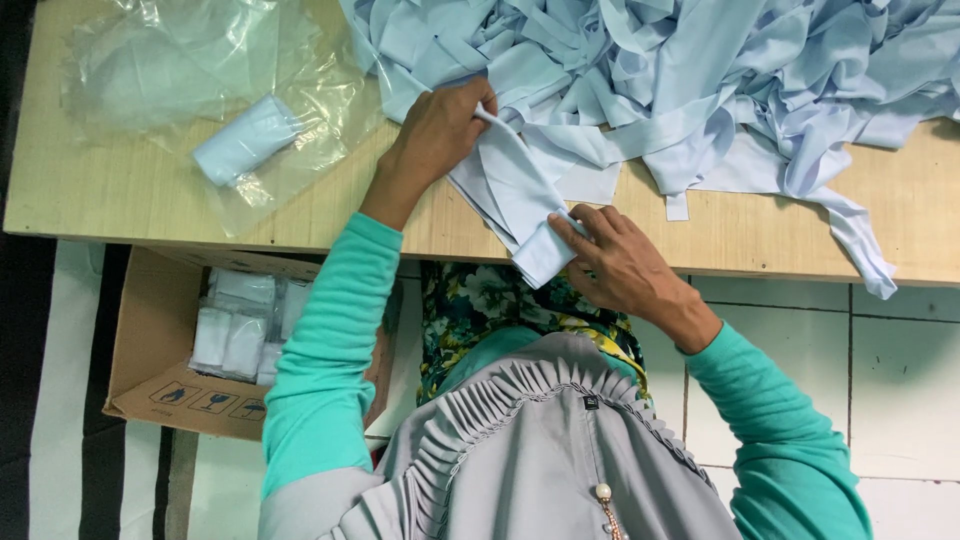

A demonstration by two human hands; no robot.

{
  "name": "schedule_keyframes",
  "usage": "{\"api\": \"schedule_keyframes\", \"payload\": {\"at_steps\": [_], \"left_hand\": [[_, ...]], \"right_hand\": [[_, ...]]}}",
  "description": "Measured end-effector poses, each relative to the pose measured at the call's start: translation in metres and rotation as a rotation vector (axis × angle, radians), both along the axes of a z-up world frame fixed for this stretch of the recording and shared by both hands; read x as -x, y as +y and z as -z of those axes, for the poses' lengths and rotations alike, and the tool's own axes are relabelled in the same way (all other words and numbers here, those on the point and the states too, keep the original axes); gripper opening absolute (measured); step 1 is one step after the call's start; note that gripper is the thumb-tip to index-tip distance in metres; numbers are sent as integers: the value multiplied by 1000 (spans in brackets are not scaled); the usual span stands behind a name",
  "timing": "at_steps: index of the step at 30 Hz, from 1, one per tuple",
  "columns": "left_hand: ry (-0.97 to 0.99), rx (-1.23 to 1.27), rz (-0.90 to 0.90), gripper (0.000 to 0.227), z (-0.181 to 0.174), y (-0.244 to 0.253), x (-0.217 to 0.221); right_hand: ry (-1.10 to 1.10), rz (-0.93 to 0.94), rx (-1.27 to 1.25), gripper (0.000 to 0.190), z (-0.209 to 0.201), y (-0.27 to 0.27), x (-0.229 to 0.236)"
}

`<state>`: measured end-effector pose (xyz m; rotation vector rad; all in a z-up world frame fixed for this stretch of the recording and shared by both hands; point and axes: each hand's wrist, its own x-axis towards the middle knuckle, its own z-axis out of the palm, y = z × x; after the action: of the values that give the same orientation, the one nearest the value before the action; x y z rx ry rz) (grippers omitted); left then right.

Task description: Folding, rolling, and placing fabric strips into small plastic bags

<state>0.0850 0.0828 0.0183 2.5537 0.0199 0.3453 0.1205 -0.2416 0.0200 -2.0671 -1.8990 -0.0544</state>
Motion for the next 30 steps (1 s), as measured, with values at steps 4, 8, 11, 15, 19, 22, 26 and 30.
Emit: {"api": "schedule_keyframes", "payload": {"at_steps": [4,8,11,15,19,22,26,30], "left_hand": [[-94,-303,-86,44,24,-3,-20],[-188,-384,-287,33,22,-15,-6],[-168,-289,-415,18,19,-30,19],[-77,-97,-431,29,32,-54,43],[-111,-53,-461,29,43,-70,45],[-133,-69,-469,24,52,-72,44],[-165,-41,-463,23,50,-69,46],[-146,-109,-477,22,64,-67,48]], "right_hand": [[-154,131,79,73,19,5,17],[-163,176,91,72,15,7,23],[-118,174,65,69,9,8,24],[-222,217,-83,61,18,11,23],[-218,186,-50,59,14,10,14],[-180,139,-43,61,8,8,9],[-108,107,1,59,-3,8,4],[-78,75,-8,57,-2,10,-2]]}}
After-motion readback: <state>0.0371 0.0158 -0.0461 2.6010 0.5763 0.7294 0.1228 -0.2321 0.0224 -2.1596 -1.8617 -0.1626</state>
